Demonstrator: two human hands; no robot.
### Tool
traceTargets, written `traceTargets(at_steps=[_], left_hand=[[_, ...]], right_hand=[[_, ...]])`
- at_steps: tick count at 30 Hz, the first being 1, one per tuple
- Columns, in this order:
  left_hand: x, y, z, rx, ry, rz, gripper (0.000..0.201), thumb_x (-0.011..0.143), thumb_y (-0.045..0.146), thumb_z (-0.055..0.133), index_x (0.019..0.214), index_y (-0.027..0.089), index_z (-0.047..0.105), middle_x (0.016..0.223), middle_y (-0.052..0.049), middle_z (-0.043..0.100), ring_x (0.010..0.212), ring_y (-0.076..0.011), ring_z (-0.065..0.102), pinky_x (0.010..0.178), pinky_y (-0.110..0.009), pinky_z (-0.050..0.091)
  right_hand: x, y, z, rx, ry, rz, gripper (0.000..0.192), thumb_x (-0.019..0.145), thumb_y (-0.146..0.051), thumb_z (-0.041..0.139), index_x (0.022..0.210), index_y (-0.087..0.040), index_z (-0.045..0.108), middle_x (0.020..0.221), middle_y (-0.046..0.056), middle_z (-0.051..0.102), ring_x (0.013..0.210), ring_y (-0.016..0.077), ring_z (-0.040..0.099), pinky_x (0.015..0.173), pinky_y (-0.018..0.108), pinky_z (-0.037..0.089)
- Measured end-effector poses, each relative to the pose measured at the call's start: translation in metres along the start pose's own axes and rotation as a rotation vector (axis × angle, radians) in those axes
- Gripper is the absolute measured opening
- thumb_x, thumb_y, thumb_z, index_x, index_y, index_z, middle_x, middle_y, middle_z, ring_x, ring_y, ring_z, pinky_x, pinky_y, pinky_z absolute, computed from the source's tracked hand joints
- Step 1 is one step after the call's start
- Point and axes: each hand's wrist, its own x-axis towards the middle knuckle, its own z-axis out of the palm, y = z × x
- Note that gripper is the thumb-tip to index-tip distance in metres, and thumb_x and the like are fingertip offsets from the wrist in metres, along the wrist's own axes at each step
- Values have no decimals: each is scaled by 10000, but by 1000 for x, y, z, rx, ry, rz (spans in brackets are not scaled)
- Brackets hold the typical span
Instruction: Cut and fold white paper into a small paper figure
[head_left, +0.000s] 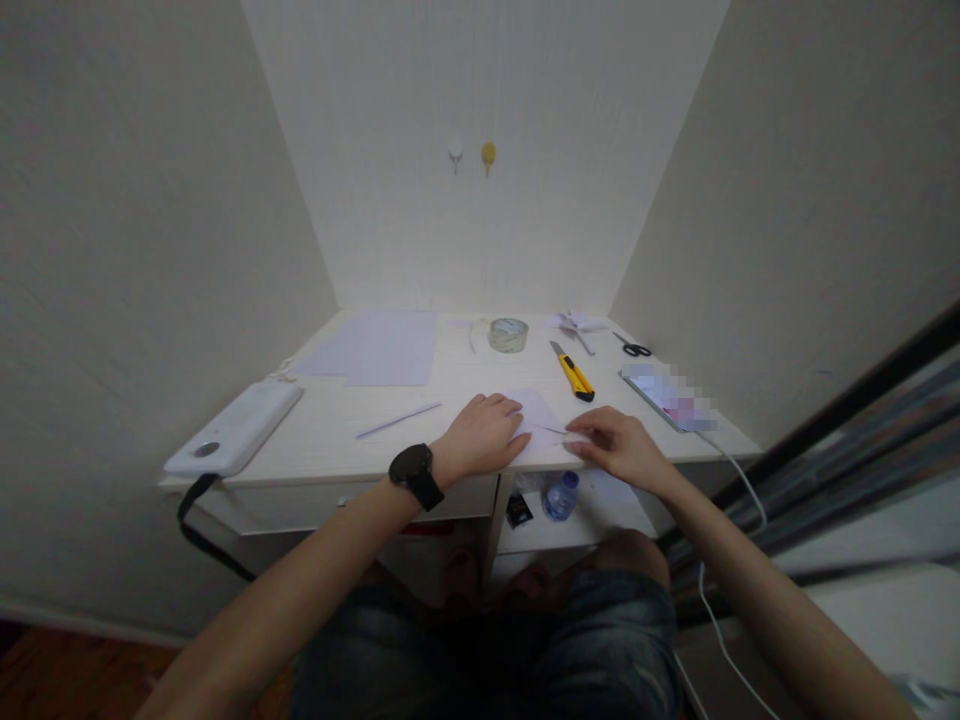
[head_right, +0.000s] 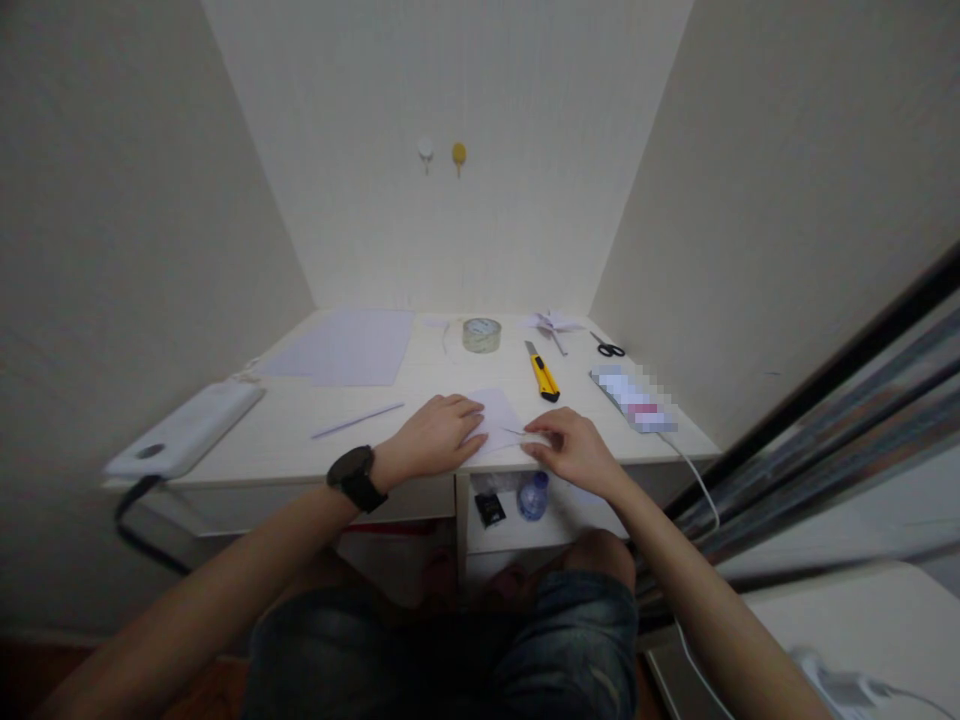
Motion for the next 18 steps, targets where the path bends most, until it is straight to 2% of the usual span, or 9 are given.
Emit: traceTargets(at_steps=[4,7,11,15,18], left_hand=[[3,3,12,-105,42,110,356,970,215,443,1266,138,626,1324,-114,640,1198,-225,604,1042,-367,454],[5,4,16,-132,14,171,403,928,106,447,1291,150,616,1339,-84,638,1240,-197,582,1080,-333,423],[6,7,10,-127,-33,172,404,905,113,463,1270,128,635,1351,-111,625,1224,-220,588,1055,-356,438],[4,12,4,-123,-11,139,432,922,172,448,1329,161,595,1370,-97,610,1188,-253,593,994,-408,454],[2,14,3,-112,4,137,432,927,208,445,1334,204,588,1367,-72,613,1176,-266,578,958,-425,440]], right_hand=[[4,-1,4,7,-38,10,164,779,-338,719,889,-221,752,855,64,741,797,218,656,737,349,512],[6,0,5,58,-76,54,130,790,-301,685,861,-221,760,841,57,744,780,206,660,724,333,508],[10,-2,4,168,-103,65,118,779,-302,677,776,-218,759,811,50,747,793,207,670,767,338,510],[16,-7,3,299,-86,202,247,725,-378,724,871,-182,762,762,50,741,693,195,657,665,319,521],[20,-10,3,333,-102,217,254,721,-376,719,868,-173,762,770,57,752,694,195,664,654,313,524]])
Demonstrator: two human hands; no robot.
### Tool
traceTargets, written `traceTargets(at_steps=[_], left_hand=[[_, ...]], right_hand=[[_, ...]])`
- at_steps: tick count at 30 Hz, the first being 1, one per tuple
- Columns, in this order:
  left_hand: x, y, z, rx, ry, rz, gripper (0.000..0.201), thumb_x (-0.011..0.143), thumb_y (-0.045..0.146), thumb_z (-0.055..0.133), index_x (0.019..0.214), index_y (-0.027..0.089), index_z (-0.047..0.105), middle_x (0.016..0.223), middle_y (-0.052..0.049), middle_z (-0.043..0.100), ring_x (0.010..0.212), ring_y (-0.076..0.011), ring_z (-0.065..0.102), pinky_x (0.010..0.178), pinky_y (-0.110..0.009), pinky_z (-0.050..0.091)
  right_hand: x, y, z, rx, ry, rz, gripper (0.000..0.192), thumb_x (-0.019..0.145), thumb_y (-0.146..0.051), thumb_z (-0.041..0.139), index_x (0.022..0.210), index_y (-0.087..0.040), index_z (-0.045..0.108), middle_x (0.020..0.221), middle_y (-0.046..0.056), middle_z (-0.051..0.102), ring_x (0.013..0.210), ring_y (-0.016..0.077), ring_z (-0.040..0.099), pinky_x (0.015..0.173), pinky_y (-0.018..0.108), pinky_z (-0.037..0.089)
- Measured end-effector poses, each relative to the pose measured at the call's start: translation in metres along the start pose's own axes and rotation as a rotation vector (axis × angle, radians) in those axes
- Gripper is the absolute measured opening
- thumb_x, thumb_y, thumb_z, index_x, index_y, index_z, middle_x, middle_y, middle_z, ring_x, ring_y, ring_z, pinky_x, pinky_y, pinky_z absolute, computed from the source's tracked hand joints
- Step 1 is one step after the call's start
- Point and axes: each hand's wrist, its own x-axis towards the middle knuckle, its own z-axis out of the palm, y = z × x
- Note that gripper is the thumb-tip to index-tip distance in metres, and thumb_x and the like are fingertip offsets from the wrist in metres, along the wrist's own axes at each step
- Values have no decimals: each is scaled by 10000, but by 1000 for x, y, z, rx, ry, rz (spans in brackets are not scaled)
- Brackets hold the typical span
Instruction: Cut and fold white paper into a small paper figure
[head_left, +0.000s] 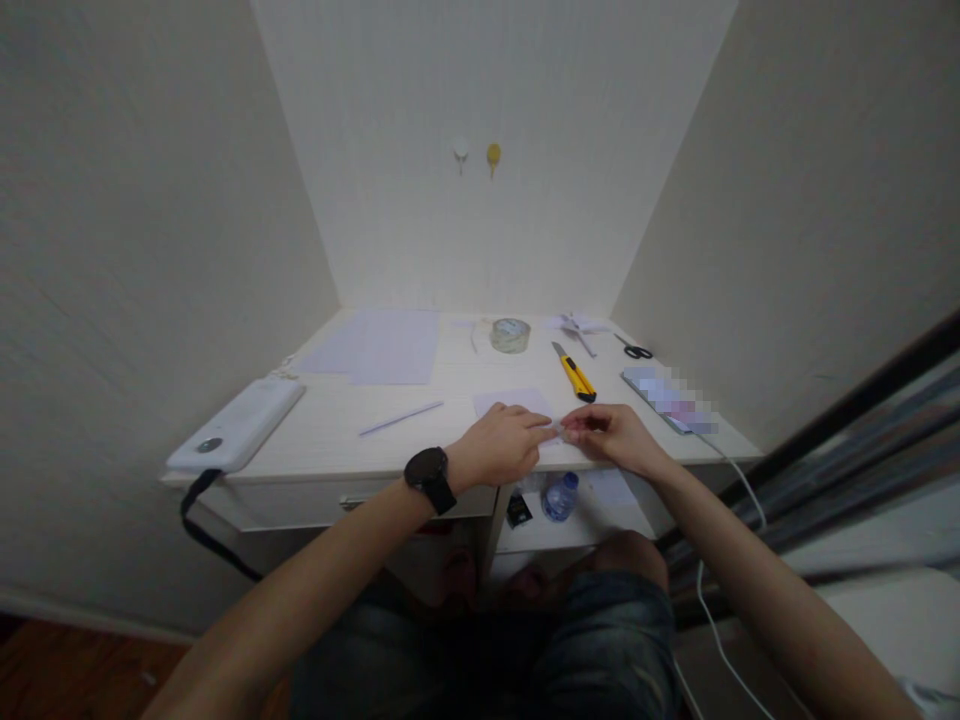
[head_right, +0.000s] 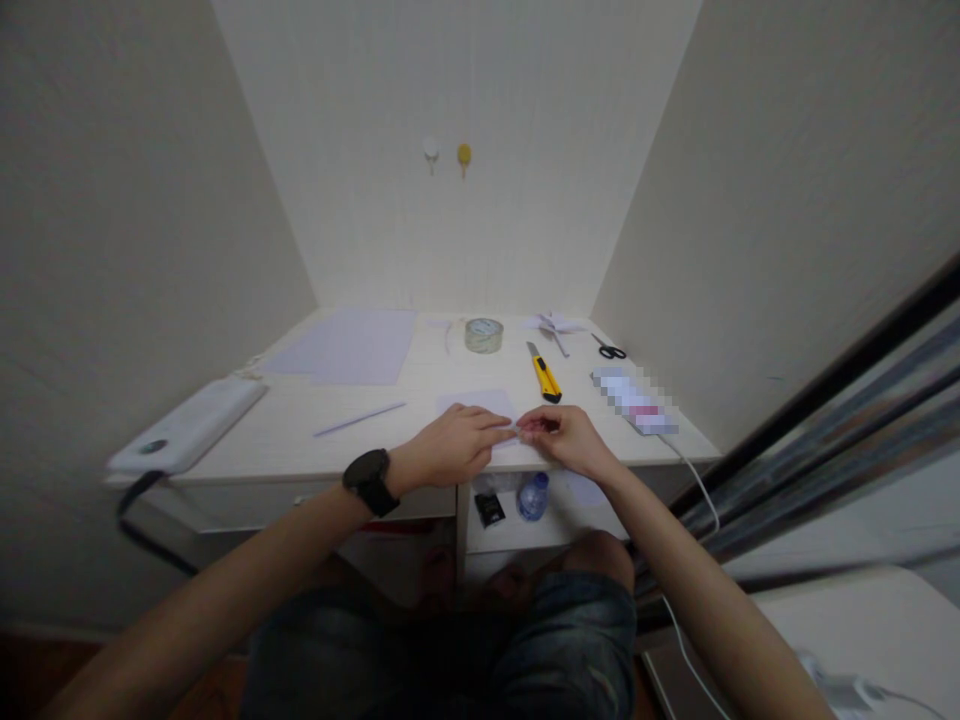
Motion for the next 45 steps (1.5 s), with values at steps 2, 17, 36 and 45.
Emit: traceTargets(at_steps=[2,17,36,45], left_hand=[[0,0,1,4,0,-1,413,924,222,449,1304,216,609,1339,-66,632,1160,-265,572,943,-422,427],[0,-2,7,-6,41,-26,386,953,241,422,1259,151,639,1320,-88,643,1166,-264,574,972,-425,436],[12,-29,3,-185,19,-200,269,938,248,496,978,126,732,1063,-126,742,1024,-240,686,934,-338,512],[80,-88,4,-180,-68,-489,430,834,341,640,1200,120,675,1145,-130,723,1035,-254,681,870,-311,509]], right_hand=[[1,0,0,-23,-10,-15,243,730,-369,705,872,-181,766,780,55,758,697,195,669,650,309,524],[-2,5,12,-327,76,21,226,698,-365,750,861,-210,781,724,35,736,612,176,619,592,293,471],[33,11,11,131,-186,-106,318,720,-462,784,816,-177,683,734,20,665,670,145,580,611,270,447],[34,13,7,36,-264,-84,266,742,-443,763,834,-193,771,740,20,672,669,149,549,618,279,426]])
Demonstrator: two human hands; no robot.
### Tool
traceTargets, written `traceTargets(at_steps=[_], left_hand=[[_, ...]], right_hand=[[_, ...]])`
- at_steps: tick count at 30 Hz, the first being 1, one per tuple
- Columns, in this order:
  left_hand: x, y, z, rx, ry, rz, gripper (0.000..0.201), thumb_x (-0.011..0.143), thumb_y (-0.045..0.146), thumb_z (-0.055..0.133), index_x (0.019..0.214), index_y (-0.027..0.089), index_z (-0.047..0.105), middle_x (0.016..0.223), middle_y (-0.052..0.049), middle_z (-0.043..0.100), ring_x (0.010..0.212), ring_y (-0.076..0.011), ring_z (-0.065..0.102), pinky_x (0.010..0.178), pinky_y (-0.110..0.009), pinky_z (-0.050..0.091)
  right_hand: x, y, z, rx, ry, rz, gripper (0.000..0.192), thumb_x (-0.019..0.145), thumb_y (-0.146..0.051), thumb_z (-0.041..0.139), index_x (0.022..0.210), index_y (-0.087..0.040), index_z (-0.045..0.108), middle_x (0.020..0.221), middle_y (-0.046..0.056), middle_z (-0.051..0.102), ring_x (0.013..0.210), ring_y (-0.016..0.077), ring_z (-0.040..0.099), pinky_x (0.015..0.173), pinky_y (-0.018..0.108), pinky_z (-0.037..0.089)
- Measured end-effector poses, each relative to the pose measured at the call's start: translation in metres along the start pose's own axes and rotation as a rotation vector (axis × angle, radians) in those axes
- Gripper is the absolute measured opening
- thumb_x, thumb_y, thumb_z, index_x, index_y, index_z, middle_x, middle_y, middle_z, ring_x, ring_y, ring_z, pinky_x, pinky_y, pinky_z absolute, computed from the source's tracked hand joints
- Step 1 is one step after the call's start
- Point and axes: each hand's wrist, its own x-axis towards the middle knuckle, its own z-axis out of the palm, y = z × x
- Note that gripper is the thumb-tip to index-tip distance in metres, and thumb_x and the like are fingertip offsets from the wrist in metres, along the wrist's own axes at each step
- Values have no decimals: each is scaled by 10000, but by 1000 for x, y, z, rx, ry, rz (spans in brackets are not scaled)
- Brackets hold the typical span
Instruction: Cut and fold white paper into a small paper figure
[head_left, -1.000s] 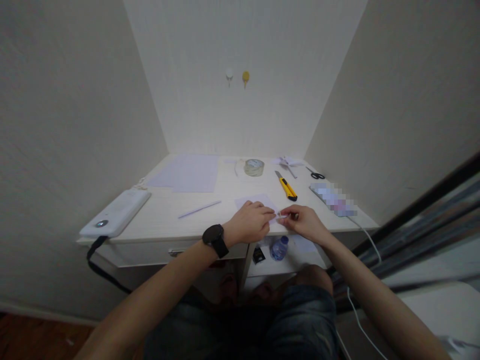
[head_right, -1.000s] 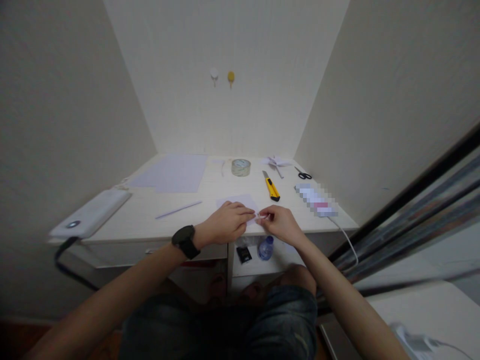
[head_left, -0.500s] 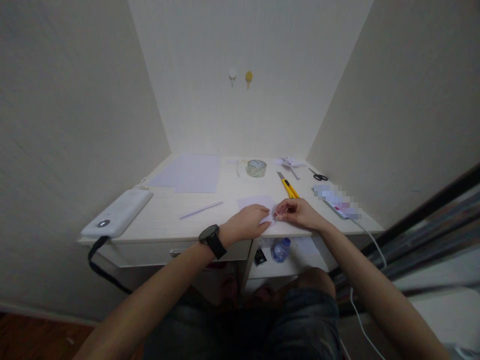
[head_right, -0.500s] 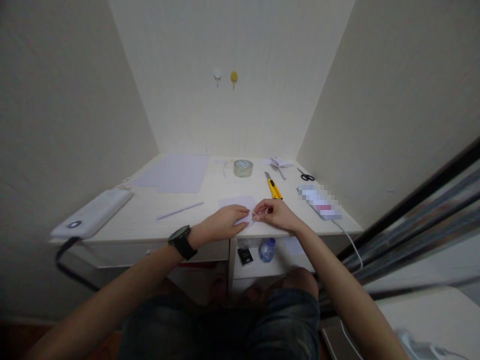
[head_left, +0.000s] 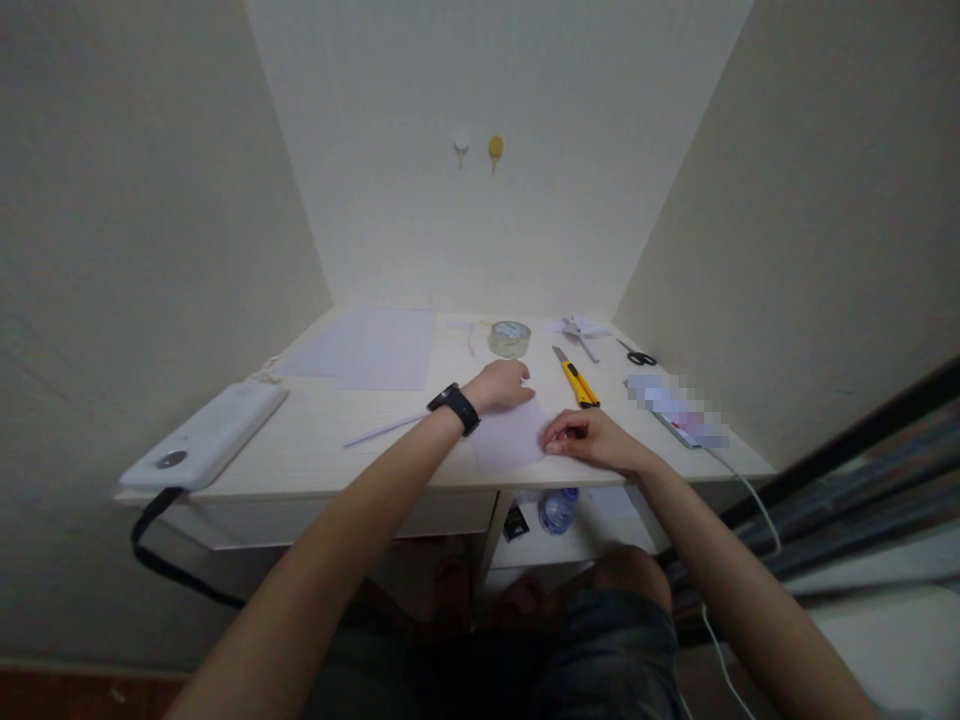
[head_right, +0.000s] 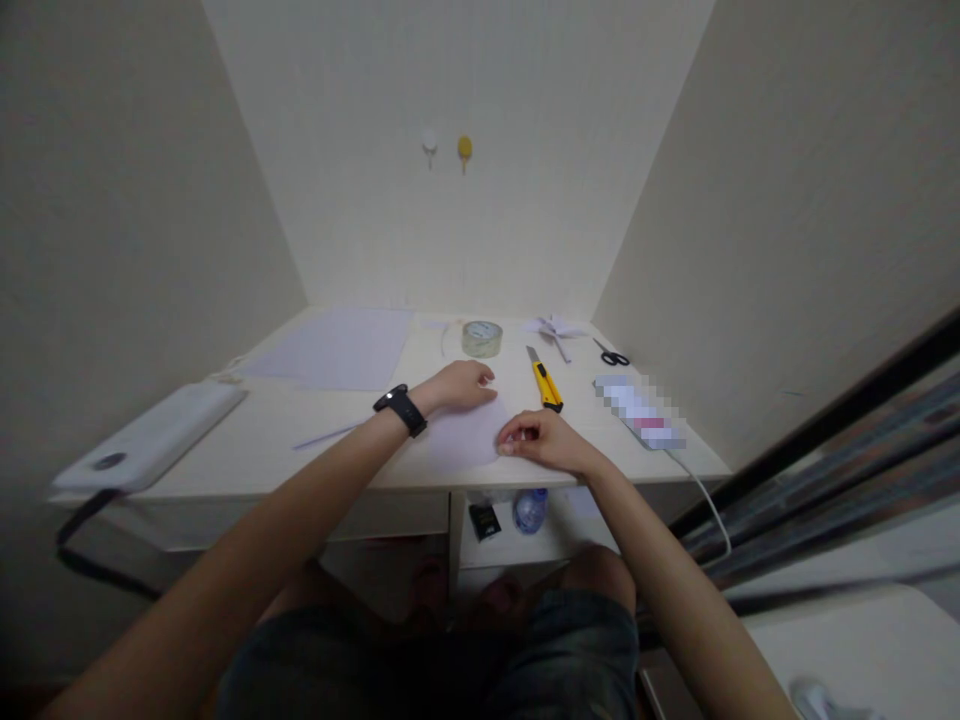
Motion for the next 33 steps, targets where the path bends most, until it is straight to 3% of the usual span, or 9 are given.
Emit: traceTargets(at_steps=[4,7,11,15,19,21,25,30,33], left_hand=[[21,2,0,-32,-121,-11,507,687,393,786,1100,108,722,1035,-129,747,902,-251,692,745,-295,504],[30,-3,2,-86,-215,-31,438,613,353,828,975,116,762,967,-117,756,838,-237,679,702,-291,479],[32,-11,1,-309,-316,-47,304,603,304,810,855,138,774,800,-61,749,689,-186,629,636,-281,446],[25,-10,-10,-471,-231,53,183,643,234,773,805,147,776,746,-37,724,656,-153,592,645,-275,430],[14,-4,-22,-300,-92,154,126,649,221,784,764,171,795,683,-27,699,658,-156,588,655,-277,400],[3,-1,-24,-235,-37,144,121,678,250,775,775,183,803,665,-28,704,646,-159,598,634,-274,385],[-28,3,-22,-276,-42,107,98,720,254,736,767,201,804,644,-18,718,633,-157,627,614,-253,395],[-67,1,-8,-451,5,67,249,826,380,662,784,175,797,685,-40,741,638,-151,649,601,-234,434],[-77,-3,2,-613,33,-44,197,833,300,657,850,148,782,693,-48,739,591,-134,650,596,-229,472]], right_hand=[[0,0,-3,-16,-39,12,301,671,-415,828,881,-205,784,792,22,691,684,148,533,627,280,419],[1,1,-4,3,-54,28,315,664,-407,838,889,-194,786,816,38,706,716,160,548,658,289,430],[2,3,-4,16,-61,37,302,659,-381,845,888,-193,788,813,44,705,748,173,568,681,295,434],[2,4,-3,47,-60,51,311,659,-382,842,900,-193,788,840,51,712,753,180,589,691,306,450],[0,4,-2,67,-39,56,302,672,-386,827,898,-189,790,846,59,726,774,193,610,704,316,456],[0,4,-1,73,-17,65,299,671,-386,825,891,-187,792,843,61,731,771,194,612,700,317,456],[0,4,-1,61,-10,61,294,647,-377,844,865,-185,797,819,59,733,750,189,606,679,312,450],[1,4,-4,83,15,62,306,618,-373,861,855,-189,800,742,36,699,679,158,546,604,289,389],[2,2,-4,86,36,66,302,638,-384,843,858,-182,798,662,5,634,579,115,441,538,277,309]])
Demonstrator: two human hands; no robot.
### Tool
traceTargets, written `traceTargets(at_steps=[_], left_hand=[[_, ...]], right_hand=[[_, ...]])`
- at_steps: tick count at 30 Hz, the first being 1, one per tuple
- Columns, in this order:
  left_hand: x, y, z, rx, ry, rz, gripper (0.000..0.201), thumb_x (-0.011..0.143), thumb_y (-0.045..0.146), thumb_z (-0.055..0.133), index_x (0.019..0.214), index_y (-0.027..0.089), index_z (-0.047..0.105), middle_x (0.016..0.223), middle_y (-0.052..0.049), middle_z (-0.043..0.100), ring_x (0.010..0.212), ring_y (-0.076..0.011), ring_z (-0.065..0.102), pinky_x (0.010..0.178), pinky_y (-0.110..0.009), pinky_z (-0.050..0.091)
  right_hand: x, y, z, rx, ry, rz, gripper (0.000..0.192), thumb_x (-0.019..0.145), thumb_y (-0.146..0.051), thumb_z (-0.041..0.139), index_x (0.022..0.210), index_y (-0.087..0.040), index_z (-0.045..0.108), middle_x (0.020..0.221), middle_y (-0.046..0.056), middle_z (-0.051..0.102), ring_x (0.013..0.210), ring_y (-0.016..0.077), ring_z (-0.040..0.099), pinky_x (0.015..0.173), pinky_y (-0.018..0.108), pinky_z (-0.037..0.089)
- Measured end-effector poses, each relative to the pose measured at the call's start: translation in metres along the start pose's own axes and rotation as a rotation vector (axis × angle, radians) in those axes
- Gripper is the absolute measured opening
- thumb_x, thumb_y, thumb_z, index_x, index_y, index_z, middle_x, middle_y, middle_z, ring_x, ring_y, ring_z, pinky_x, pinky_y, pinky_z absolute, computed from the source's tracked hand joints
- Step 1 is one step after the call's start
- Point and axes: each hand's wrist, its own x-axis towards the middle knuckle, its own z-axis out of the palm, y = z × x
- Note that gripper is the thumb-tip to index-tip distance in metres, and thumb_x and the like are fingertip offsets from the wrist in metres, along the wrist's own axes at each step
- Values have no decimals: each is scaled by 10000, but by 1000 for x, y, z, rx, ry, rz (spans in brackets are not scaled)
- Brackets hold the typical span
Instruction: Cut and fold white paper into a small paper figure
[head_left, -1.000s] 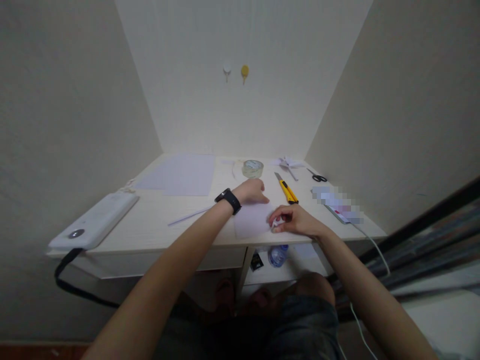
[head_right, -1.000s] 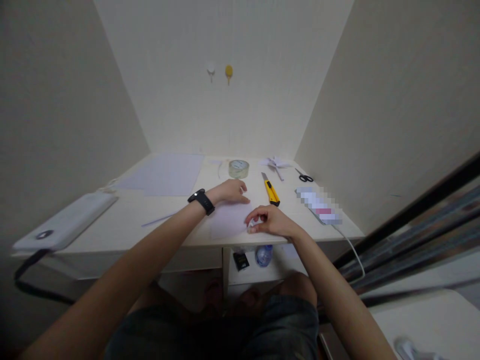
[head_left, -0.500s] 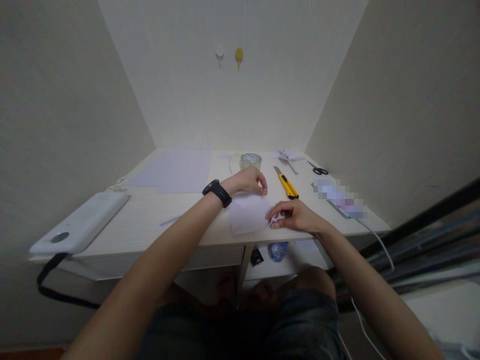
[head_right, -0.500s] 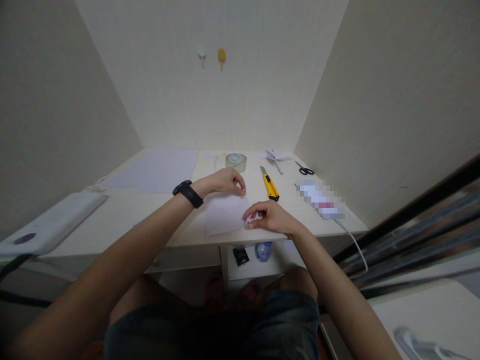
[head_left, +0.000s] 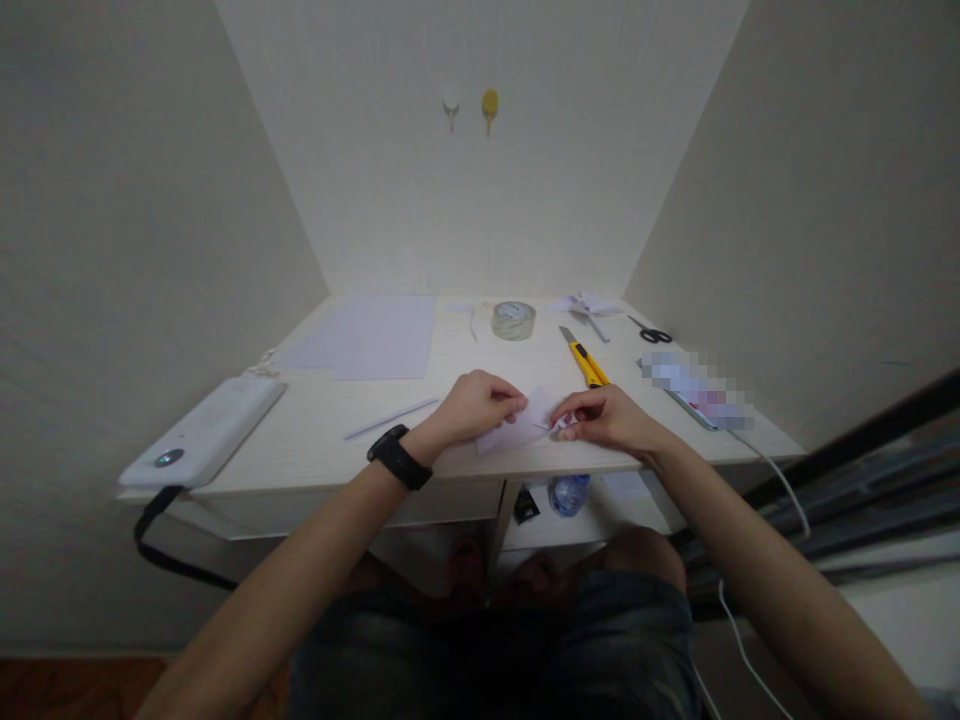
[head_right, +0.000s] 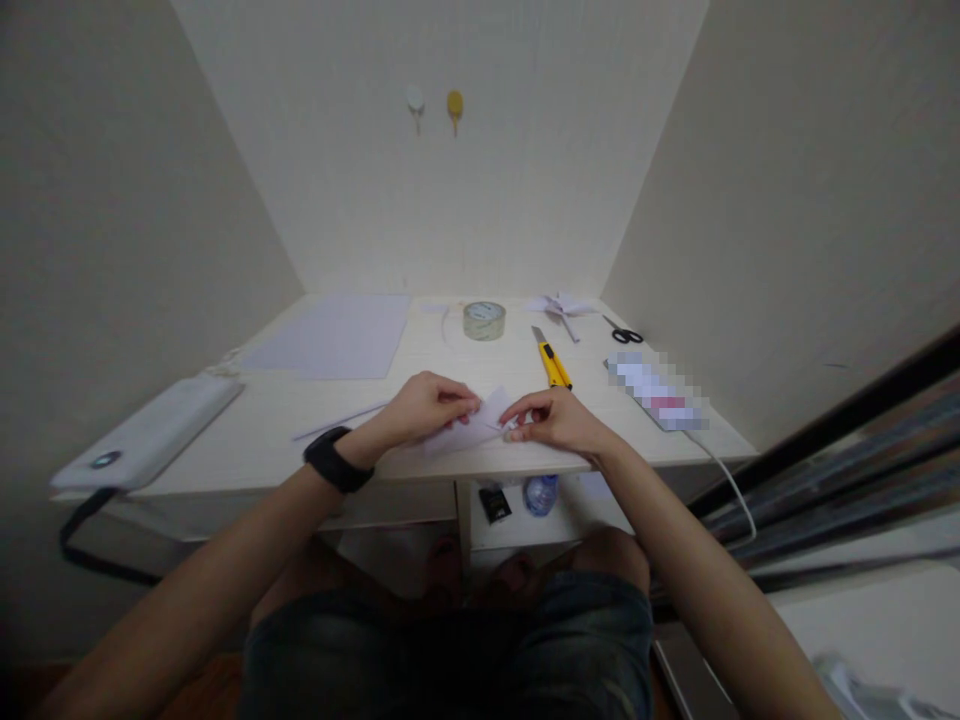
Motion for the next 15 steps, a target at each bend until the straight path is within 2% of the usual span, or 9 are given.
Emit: traceTargets(at_steps=[3,6,11,15], left_hand=[[-2,-6,3,-183,24,-88,163,768,153,691,916,125,751,751,-64,749,596,-137,671,606,-240,511],[-3,-8,4,-277,36,-103,248,715,66,700,953,132,710,753,-49,747,638,-154,699,638,-252,536],[-6,-8,3,-264,47,-76,396,697,45,687,1073,164,653,740,-8,746,721,-175,723,674,-259,546],[-8,-11,2,-164,53,-19,357,696,71,674,1041,162,660,782,-12,756,749,-171,715,691,-253,533]], right_hand=[[2,-6,4,4,-10,4,322,648,-400,830,869,-170,787,613,-14,576,540,100,391,508,271,265],[5,-15,11,31,-16,-9,326,624,-383,840,845,-161,747,627,-11,582,566,112,453,520,262,307],[14,-26,17,27,4,-16,291,620,-345,822,811,-162,700,643,-2,614,580,122,487,545,261,357],[19,-29,18,6,16,-50,248,633,-315,802,813,-158,732,616,-8,605,566,117,471,545,263,366]])
